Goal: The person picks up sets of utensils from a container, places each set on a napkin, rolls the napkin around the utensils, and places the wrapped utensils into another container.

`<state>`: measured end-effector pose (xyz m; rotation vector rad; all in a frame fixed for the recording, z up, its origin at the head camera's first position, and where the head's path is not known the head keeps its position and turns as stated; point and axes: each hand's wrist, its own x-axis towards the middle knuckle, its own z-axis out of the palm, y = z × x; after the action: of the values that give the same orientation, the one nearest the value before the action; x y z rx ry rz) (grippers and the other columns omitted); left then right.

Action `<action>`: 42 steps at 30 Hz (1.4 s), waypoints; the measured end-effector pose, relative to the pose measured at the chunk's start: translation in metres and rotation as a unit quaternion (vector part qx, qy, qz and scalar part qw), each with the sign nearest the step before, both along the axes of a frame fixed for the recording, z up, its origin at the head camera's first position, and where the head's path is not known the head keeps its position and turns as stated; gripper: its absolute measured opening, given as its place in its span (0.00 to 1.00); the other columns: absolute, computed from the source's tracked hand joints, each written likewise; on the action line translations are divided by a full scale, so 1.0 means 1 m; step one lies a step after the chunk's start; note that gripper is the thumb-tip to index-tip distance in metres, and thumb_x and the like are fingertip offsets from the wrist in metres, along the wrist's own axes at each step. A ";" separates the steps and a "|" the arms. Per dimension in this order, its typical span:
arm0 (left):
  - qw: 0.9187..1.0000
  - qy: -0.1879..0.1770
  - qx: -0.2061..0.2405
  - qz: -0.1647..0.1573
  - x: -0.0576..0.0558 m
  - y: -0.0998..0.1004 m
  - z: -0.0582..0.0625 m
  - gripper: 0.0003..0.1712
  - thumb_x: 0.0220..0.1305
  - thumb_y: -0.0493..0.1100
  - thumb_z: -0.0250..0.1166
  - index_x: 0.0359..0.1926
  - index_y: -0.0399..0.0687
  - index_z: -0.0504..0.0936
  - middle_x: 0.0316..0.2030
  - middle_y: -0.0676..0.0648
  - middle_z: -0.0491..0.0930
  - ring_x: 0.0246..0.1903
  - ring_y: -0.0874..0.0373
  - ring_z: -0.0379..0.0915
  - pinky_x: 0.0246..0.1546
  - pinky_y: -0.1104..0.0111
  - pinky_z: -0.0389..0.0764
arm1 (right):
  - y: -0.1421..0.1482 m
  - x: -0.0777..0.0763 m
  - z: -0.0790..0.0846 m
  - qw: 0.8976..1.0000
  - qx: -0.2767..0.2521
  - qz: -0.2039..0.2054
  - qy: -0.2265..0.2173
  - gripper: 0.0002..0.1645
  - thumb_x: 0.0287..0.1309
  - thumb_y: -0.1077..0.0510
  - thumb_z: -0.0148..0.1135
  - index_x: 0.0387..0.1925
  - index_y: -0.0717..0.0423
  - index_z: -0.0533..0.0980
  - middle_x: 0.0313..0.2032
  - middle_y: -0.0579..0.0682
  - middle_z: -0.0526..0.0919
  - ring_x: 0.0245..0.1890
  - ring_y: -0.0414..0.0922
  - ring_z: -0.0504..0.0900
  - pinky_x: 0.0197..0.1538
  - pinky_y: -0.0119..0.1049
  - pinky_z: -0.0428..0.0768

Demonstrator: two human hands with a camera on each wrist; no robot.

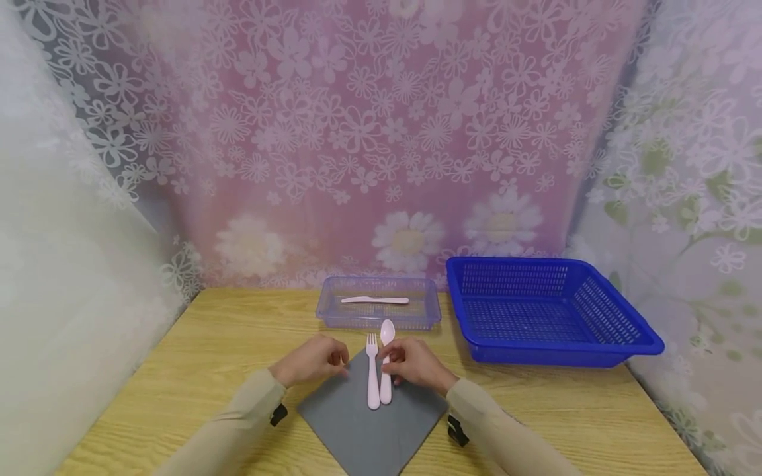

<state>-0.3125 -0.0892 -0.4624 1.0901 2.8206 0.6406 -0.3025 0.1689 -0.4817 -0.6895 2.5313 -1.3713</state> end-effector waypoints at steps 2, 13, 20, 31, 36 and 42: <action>1.000 -0.012 -0.010 -0.005 0.002 0.002 0.000 0.09 0.56 0.46 0.74 0.34 0.48 0.85 0.23 0.57 0.77 0.23 0.69 0.68 0.26 0.76 0.72 | 0.001 0.001 -0.001 1.000 -0.002 0.007 -0.004 0.11 0.58 0.63 0.68 0.44 0.62 0.81 0.28 0.50 0.80 0.22 0.40 0.80 0.24 0.35 0.83; 0.997 -0.059 -0.047 -0.014 0.009 0.009 -0.002 0.16 0.48 0.48 0.79 0.35 0.50 0.84 0.23 0.59 0.75 0.23 0.70 0.69 0.27 0.77 0.73 | 0.004 0.008 -0.005 0.999 -0.029 0.015 -0.035 0.12 0.56 0.66 0.68 0.43 0.66 0.81 0.28 0.56 0.80 0.23 0.47 0.82 0.25 0.44 0.84; 0.995 -0.076 -0.057 -0.007 0.014 0.015 -0.003 0.19 0.43 0.48 0.81 0.35 0.50 0.83 0.20 0.58 0.73 0.20 0.69 0.66 0.23 0.77 0.71 | 0.004 0.008 -0.005 0.999 -0.025 0.017 -0.041 0.12 0.57 0.66 0.68 0.43 0.67 0.80 0.27 0.51 0.78 0.22 0.46 0.81 0.25 0.40 0.84; 0.992 -0.107 -0.066 0.010 0.017 0.018 -0.002 0.23 0.41 0.48 0.83 0.35 0.52 0.79 0.23 0.56 0.74 0.21 0.68 0.65 0.22 0.75 0.69 | 0.003 0.002 -0.009 0.999 -0.015 0.009 -0.043 0.12 0.59 0.63 0.67 0.45 0.62 0.81 0.26 0.49 0.77 0.22 0.41 0.78 0.24 0.37 0.83; 0.992 -0.109 -0.065 0.009 0.018 0.017 -0.002 0.23 0.41 0.47 0.83 0.35 0.52 0.79 0.22 0.56 0.72 0.20 0.67 0.64 0.22 0.75 0.68 | 0.003 0.002 -0.008 0.999 -0.012 0.016 -0.040 0.12 0.60 0.63 0.66 0.45 0.62 0.81 0.28 0.51 0.77 0.22 0.41 0.78 0.23 0.37 0.83; 0.992 -0.114 -0.059 0.007 0.018 0.018 -0.002 0.23 0.41 0.46 0.83 0.35 0.52 0.78 0.21 0.56 0.71 0.20 0.67 0.64 0.21 0.75 0.67 | 0.002 0.003 -0.008 0.999 0.001 0.028 -0.027 0.11 0.60 0.63 0.66 0.45 0.62 0.82 0.27 0.52 0.78 0.20 0.41 0.77 0.22 0.36 0.82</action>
<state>-0.2947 -0.0715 -0.4645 0.9147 2.6347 0.5517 -0.3000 0.1713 -0.4900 -0.7076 2.4520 -1.3517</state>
